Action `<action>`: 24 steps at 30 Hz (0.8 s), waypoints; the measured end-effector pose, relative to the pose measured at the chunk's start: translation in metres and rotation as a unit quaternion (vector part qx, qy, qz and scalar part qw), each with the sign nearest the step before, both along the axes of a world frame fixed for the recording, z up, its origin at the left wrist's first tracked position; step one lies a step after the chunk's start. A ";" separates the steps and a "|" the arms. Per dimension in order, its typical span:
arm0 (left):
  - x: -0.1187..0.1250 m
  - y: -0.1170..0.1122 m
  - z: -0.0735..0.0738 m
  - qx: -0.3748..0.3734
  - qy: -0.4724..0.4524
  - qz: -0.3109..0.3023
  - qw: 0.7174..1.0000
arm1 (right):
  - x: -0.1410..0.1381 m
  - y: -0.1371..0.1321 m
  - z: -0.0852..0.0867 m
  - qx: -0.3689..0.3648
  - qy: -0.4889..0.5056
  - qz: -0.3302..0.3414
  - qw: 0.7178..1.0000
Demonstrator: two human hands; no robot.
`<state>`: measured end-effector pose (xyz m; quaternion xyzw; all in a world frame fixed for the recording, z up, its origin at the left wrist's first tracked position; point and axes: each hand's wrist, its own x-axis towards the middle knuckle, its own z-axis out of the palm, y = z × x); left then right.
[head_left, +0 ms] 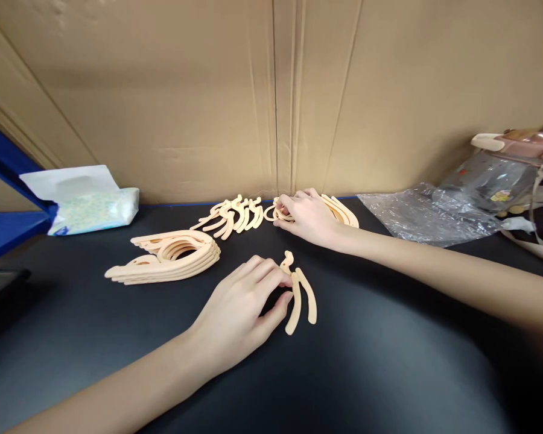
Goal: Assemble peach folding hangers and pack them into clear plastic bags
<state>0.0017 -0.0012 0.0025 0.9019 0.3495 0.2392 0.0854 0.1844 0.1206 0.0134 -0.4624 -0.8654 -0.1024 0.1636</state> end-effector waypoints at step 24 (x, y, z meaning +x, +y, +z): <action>0.000 -0.003 0.002 -0.008 -0.027 0.028 0.999 | 0.016 0.002 0.034 -0.006 0.174 -0.016 0.985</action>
